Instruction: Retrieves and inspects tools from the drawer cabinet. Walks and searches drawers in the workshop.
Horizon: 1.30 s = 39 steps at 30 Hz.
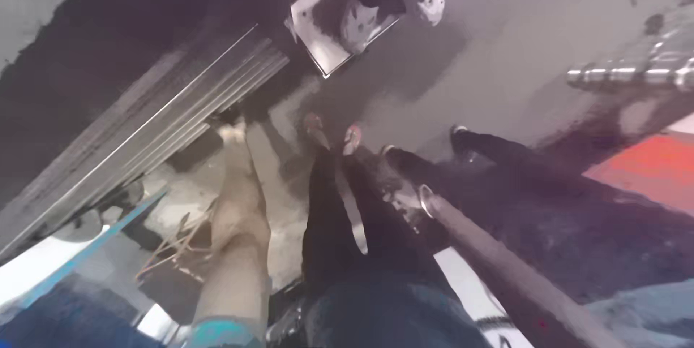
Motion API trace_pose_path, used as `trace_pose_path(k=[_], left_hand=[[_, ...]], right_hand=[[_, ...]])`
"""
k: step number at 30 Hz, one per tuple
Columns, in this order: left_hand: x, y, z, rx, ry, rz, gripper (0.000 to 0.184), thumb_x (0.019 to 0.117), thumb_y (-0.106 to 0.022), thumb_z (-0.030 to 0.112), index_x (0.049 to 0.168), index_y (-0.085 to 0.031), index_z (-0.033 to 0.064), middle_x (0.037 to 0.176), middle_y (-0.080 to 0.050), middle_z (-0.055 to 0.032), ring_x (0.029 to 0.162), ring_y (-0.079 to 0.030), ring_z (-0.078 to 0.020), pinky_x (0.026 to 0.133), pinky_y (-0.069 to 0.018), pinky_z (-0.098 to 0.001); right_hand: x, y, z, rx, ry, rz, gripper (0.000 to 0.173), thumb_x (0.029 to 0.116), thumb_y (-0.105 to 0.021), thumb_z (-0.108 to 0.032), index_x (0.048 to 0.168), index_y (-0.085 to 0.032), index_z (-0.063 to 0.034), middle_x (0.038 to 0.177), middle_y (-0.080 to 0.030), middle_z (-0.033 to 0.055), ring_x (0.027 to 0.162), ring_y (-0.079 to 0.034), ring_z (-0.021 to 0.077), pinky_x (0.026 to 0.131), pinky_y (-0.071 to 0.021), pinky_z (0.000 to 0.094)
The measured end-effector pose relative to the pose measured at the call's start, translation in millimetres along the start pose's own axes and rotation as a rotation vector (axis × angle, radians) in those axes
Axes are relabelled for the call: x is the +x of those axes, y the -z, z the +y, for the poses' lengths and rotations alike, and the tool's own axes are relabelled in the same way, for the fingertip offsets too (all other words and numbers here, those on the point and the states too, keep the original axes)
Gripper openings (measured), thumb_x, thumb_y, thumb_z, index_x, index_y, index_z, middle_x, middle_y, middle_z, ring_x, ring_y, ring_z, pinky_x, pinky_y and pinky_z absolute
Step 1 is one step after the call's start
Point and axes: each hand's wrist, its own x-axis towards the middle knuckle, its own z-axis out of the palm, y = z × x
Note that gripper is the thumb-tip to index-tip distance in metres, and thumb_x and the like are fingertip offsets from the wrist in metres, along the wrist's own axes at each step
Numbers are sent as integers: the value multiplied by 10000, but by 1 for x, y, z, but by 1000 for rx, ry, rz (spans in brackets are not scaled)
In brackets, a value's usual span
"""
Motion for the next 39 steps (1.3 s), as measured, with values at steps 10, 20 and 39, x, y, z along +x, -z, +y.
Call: trace_pose_path(k=[10,20,39], left_hand=[[-60,35,-20,308,137,225,489,1054,-408,569,1232,-533,132,1023,-628,-65,873,-642,-171,785,-568,-360],[-151,98,-42,339,270,328,321,1071,-450,336,1206,-551,64,926,-633,-94,775,-645,-190,705,-582,-372],[-138,27,-27,931,-115,338,731,1033,-551,495,1597,-290,111,1496,-510,-188,1347,-534,-292,1110,-453,-504]], right_hand=[[-46,12,-14,165,58,41,419,1072,-531,-157,1483,-489,-90,1292,-658,166,1102,-688,259,935,-574,428],[-56,-16,-167,-477,511,-12,597,1071,-526,-365,1578,-366,-93,1464,-556,191,1348,-548,299,1149,-416,505],[-84,-16,-82,-101,349,-36,479,1069,-524,-179,1531,-438,-91,1281,-679,142,1101,-703,210,940,-589,380]])
